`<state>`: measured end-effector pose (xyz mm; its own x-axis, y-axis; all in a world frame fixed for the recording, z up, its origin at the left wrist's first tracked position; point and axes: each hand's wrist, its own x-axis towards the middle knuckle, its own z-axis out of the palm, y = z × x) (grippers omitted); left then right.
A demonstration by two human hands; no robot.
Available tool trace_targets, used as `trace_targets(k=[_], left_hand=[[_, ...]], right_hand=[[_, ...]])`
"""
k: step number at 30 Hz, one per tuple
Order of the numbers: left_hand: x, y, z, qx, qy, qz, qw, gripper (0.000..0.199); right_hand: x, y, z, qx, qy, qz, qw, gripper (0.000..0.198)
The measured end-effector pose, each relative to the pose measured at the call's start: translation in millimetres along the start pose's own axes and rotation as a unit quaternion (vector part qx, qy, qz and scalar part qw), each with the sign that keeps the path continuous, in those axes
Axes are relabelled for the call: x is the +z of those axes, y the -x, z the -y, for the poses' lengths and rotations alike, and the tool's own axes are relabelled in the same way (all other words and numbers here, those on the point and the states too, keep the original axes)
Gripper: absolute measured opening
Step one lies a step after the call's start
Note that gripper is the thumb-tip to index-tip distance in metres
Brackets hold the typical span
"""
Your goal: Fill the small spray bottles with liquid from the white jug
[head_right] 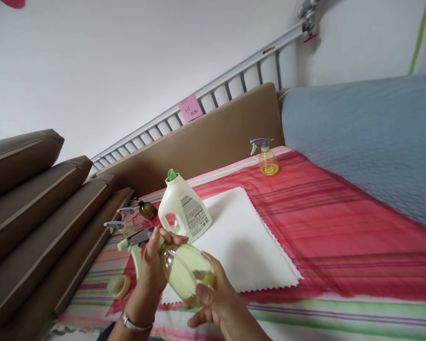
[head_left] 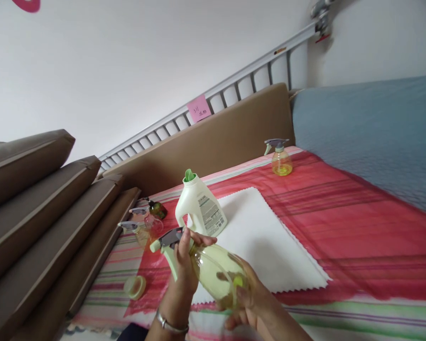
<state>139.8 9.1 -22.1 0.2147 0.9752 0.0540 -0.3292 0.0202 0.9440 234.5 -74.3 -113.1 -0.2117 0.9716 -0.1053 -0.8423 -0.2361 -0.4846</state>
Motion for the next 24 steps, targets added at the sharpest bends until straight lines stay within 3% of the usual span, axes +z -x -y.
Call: trace_targets(k=[3, 5, 7, 10, 11, 13, 15, 17, 24], left_hand=[[1, 0, -1, -0.023, -0.023, 0.028, 0.999, 0.038], [1, 0, -1, -0.028, -0.023, 0.035, 0.999, 0.038], [0, -1, -1, -0.019, -0.021, 0.016, 0.999, 0.037], [-2, -2, 1, -0.003, -0.026, -0.018, 0.999, 0.037], [-2, -1, 1, -0.006, -0.027, -0.014, 1.000, 0.037], [-2, 0, 0, -0.025, -0.024, 0.015, 0.999, 0.037], [-1, 2, -2, -0.050, -0.015, 0.048, 0.997, 0.037], [-1, 3, -3, -0.064, -0.005, 0.064, 0.996, 0.036], [-7, 6, 2, -0.041, 0.001, 0.086, 0.995, 0.043]], right_hand=[[-1, 1, 1, 0.161, -0.079, 0.028, 0.983, 0.071], [0, 3, 4, 0.215, -0.097, 0.057, 0.970, 0.075], [1, 4, 6, 0.156, -0.059, 0.062, 0.984, 0.074], [2, 5, 5, 0.003, 0.027, 0.019, 0.999, 0.087], [2, 5, 4, -0.011, 0.030, 0.010, 0.999, 0.090], [-1, 4, 0, 0.059, -0.022, 0.022, 0.998, 0.079], [-5, 2, -3, 0.159, -0.103, 0.055, 0.980, 0.069], [-10, -2, -5, 0.208, -0.151, 0.081, 0.963, 0.067], [-21, -7, -9, 0.179, -0.145, 0.078, 0.970, 0.071]])
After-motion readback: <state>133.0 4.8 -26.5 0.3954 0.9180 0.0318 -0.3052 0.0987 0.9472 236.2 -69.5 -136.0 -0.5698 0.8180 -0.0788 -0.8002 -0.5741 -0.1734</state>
